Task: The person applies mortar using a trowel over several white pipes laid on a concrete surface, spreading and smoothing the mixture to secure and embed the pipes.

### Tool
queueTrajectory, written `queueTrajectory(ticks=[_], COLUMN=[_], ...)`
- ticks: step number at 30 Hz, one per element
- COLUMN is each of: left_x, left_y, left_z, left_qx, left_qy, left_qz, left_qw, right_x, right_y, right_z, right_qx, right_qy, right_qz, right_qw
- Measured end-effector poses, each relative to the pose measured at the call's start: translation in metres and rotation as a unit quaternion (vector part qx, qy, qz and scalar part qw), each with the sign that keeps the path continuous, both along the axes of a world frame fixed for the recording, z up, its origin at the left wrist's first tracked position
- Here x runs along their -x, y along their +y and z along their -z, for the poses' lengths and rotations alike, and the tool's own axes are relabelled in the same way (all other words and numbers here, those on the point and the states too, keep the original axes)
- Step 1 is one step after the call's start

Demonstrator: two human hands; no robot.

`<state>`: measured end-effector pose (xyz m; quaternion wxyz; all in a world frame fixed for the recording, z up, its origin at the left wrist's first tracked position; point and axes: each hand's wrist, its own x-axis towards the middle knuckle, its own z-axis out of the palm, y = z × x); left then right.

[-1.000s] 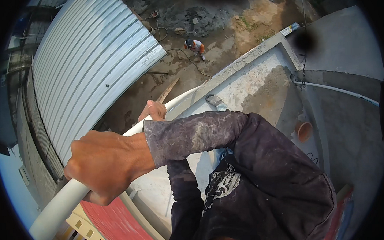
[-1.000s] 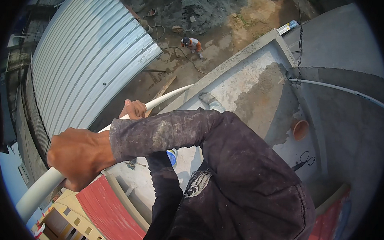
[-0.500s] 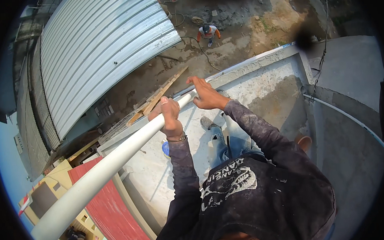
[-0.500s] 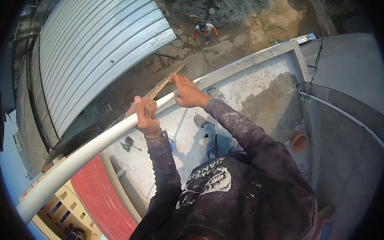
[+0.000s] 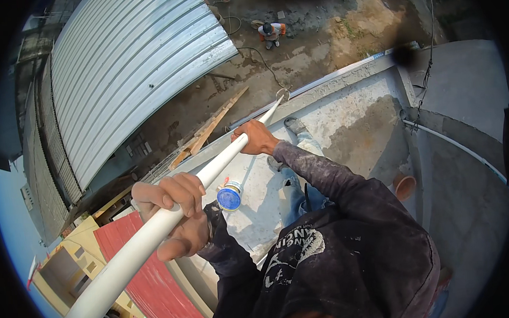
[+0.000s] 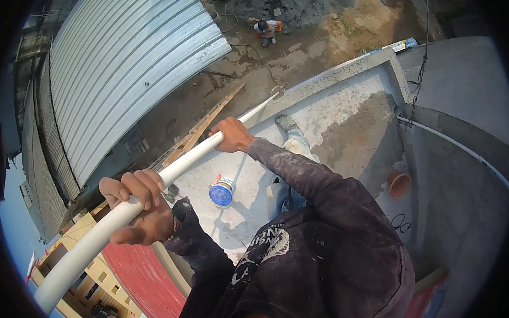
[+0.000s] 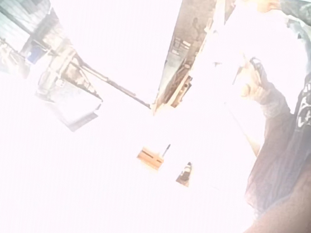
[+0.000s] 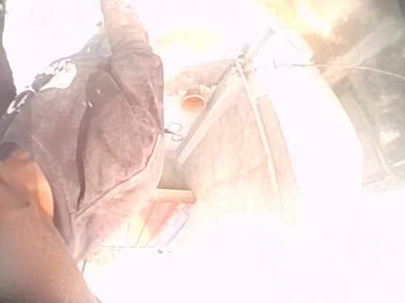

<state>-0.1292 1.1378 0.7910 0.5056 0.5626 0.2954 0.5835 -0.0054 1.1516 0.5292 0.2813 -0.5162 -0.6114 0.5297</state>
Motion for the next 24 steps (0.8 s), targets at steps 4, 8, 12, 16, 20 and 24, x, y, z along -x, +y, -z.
queueTrajectory(ticks=[4, 8, 12, 16, 20, 24], left_x=[0.039, -0.007, -0.055, -0.052, -0.04, -0.022], left_y=[-0.013, -0.033, 0.013, 0.023, 0.016, 0.004], left_z=[0.064, 0.178, 0.198, 0.1, -0.019, -0.145], left_qx=[0.113, 0.275, 0.215, 0.118, 0.129, 0.051], left_qy=[0.092, 0.099, 0.198, 0.122, 0.047, -0.011], left_qz=[-0.136, -0.07, -0.175, -0.144, -0.139, -0.138], left_qw=[0.98, 0.954, 0.94, 0.975, 0.981, 0.989], right_x=[-0.003, 0.0, -0.003, -0.019, -0.054, -0.028], right_y=[0.005, 0.006, 0.0, 0.0, 0.022, 0.044], right_z=[-0.084, -0.187, -0.286, -0.288, -0.133, -0.039], right_qx=[-0.103, -0.091, -0.164, -0.261, -0.282, -0.115], right_qy=[0.031, 0.06, 0.141, 0.263, 0.158, 0.098], right_qz=[0.007, -0.077, -0.133, -0.142, 0.107, 0.065], right_qw=[0.994, 0.991, 0.967, 0.918, 0.94, 0.986])
